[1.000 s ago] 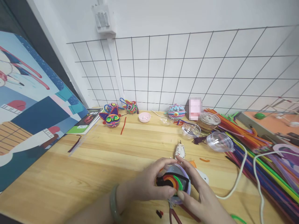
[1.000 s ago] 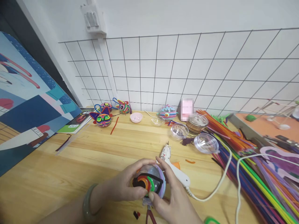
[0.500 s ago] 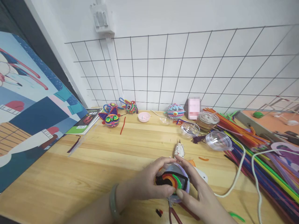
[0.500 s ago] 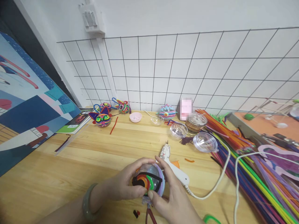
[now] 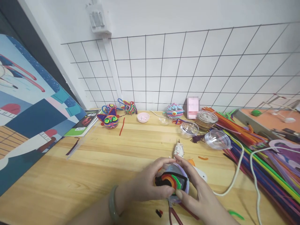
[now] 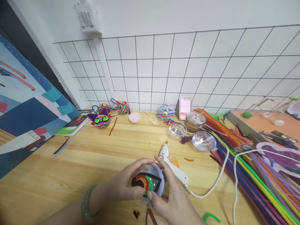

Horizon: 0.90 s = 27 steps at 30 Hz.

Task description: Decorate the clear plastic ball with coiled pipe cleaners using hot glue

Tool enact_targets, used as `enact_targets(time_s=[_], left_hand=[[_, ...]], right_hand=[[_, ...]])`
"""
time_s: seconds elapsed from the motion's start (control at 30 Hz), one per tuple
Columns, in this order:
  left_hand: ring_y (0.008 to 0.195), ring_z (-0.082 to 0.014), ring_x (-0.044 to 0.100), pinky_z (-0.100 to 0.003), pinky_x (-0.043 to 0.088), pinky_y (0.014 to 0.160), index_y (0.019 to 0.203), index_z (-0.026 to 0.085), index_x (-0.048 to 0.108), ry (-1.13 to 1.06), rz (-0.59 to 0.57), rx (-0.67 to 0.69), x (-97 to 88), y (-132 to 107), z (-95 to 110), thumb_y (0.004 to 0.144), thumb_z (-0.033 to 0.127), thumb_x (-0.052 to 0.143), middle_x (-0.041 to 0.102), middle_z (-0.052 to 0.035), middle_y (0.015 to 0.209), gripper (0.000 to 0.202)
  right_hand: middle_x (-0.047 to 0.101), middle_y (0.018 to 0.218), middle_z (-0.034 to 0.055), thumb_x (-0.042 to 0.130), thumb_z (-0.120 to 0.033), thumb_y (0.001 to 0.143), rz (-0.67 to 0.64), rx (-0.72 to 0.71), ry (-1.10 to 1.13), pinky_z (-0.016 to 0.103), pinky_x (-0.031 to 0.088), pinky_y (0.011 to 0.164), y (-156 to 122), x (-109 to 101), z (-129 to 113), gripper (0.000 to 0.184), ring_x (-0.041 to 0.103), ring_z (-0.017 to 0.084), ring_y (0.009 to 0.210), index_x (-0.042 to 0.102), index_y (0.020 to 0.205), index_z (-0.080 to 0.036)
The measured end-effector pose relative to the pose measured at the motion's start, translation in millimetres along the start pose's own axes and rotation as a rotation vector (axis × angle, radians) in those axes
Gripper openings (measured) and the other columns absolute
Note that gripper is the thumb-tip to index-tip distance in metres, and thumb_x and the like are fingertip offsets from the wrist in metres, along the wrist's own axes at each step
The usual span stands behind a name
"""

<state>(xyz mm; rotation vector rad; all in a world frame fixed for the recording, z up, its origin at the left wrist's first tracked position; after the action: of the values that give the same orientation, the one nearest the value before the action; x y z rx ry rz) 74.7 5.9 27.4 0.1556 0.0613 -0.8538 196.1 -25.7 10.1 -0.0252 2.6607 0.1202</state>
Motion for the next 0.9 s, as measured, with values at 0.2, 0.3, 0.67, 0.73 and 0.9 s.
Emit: enact_targets(time_s=[0.2, 0.3, 0.67, 0.73, 0.9], left_hand=[[0.115, -0.0263, 0.052, -0.04, 0.041, 0.099, 0.133, 0.017, 0.04, 0.024, 0.005, 0.003, -0.7, 0.1, 0.0, 0.072, 0.021, 0.066, 0.052, -0.0134, 0.13, 0.066], [0.117, -0.0273, 0.051, -0.041, 0.04, 0.1, 0.133, 0.017, 0.041, 0.043, 0.007, 0.007, -1.1, -0.2, -0.8, 0.073, 0.022, 0.066, 0.051, -0.0135, 0.131, 0.066], [0.113, -0.0279, 0.053, -0.041, 0.042, 0.097, 0.134, 0.017, 0.04, -0.034, 0.002, -0.003, -0.2, 0.4, -2.8, 0.075, 0.026, 0.066, 0.052, -0.0146, 0.129, 0.065], [0.113, -0.0275, 0.054, -0.041, 0.042, 0.097, 0.134, 0.017, 0.04, -0.069, -0.014, -0.009, 1.3, 0.7, -2.6, 0.076, 0.026, 0.065, 0.053, -0.0142, 0.129, 0.063], [0.115, -0.0269, 0.052, -0.039, 0.041, 0.098, 0.132, 0.017, 0.04, -0.138, -0.03, -0.013, 3.1, 1.3, -2.6, 0.078, 0.029, 0.065, 0.052, -0.0143, 0.13, 0.061]], right_hand=[[0.046, 0.141, 0.0122, 0.055, -0.031, 0.073, 0.009, -0.004, -0.007, 0.046, 0.033, 0.107, 0.2, -0.7, 0.1, 0.068, 0.04, 0.029, 0.131, 0.038, 0.138, -0.019], [0.045, 0.142, 0.0123, 0.055, -0.031, 0.073, 0.0, -0.008, -0.022, 0.046, 0.032, 0.108, 0.1, -0.1, 1.1, 0.068, 0.039, 0.029, 0.132, 0.037, 0.138, -0.019], [0.043, 0.143, 0.0152, 0.057, -0.036, 0.07, -0.082, 0.044, -0.011, 0.051, 0.029, 0.108, 3.6, -0.3, -5.5, 0.075, 0.038, 0.032, 0.132, 0.035, 0.139, -0.017], [0.044, 0.142, 0.015, 0.057, -0.036, 0.07, -0.077, 0.041, -0.002, 0.051, 0.029, 0.108, 4.3, -1.1, -7.6, 0.075, 0.039, 0.032, 0.132, 0.035, 0.139, -0.017], [0.042, 0.144, 0.0156, 0.056, -0.036, 0.07, -0.096, 0.051, 0.025, 0.051, 0.026, 0.11, 3.4, 0.4, -8.2, 0.077, 0.036, 0.031, 0.133, 0.031, 0.141, -0.016]])
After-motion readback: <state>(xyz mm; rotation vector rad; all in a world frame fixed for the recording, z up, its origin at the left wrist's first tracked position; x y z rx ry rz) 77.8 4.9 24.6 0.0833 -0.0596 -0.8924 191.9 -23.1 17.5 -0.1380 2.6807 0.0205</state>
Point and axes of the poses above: each hand's wrist, its own y-axis towards the middle knuckle, its own x-axis out of the palm, z = x × y, the point moved 8 cm from there along y, towards the middle knuckle
